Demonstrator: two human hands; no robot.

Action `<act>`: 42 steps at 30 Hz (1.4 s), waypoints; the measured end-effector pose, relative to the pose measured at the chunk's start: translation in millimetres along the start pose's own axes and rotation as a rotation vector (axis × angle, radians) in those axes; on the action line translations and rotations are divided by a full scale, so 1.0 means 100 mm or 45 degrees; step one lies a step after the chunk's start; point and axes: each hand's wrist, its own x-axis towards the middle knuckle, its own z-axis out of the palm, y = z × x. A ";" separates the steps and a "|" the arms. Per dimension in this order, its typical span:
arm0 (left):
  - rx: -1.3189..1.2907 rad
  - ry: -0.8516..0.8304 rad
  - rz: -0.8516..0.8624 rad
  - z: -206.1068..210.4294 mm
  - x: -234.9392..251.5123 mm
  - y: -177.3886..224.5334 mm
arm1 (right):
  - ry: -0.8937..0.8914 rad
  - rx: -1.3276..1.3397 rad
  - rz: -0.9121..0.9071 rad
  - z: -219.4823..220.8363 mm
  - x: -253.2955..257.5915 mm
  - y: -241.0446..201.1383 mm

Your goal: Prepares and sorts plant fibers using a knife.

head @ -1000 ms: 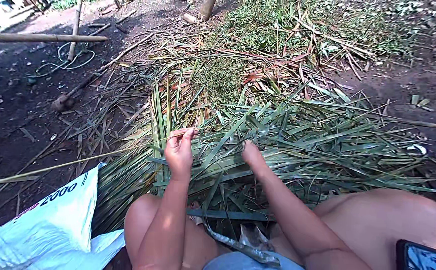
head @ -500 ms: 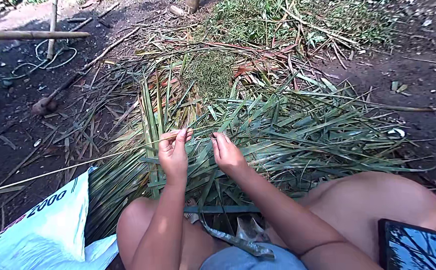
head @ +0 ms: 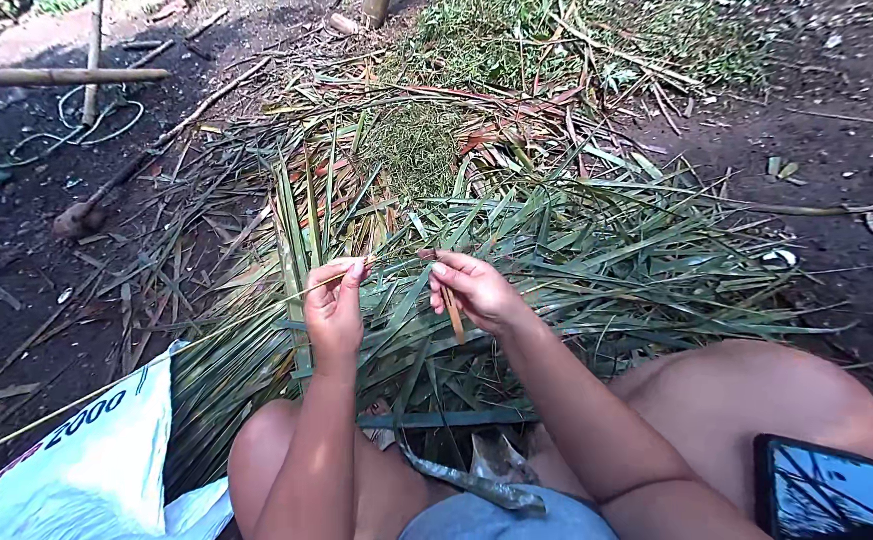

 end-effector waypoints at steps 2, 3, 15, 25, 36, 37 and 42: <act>0.016 -0.085 0.041 0.04 -0.04 -0.01 | -0.126 0.131 0.064 0.13 -0.05 0.01; 0.009 -0.113 0.053 0.05 -0.06 -0.02 | -0.153 0.168 0.090 0.15 -0.06 0.03; 0.048 -0.145 0.131 0.03 -0.06 -0.06 | 0.417 0.214 0.061 -0.44 0.24 0.10; -0.021 0.010 -0.014 0.15 -0.04 -0.03 | 0.140 0.197 -0.079 -0.12 0.17 0.27; -0.069 -0.048 -0.564 -0.05 0.12 0.26 | 0.528 0.311 0.155 -0.52 0.34 0.51; -0.081 -0.057 -0.612 0.01 0.09 0.24 | 0.447 0.340 0.186 -0.41 0.33 0.54; -0.045 -0.219 -0.796 0.31 -0.18 0.17 | 0.237 0.476 0.243 0.07 0.20 0.60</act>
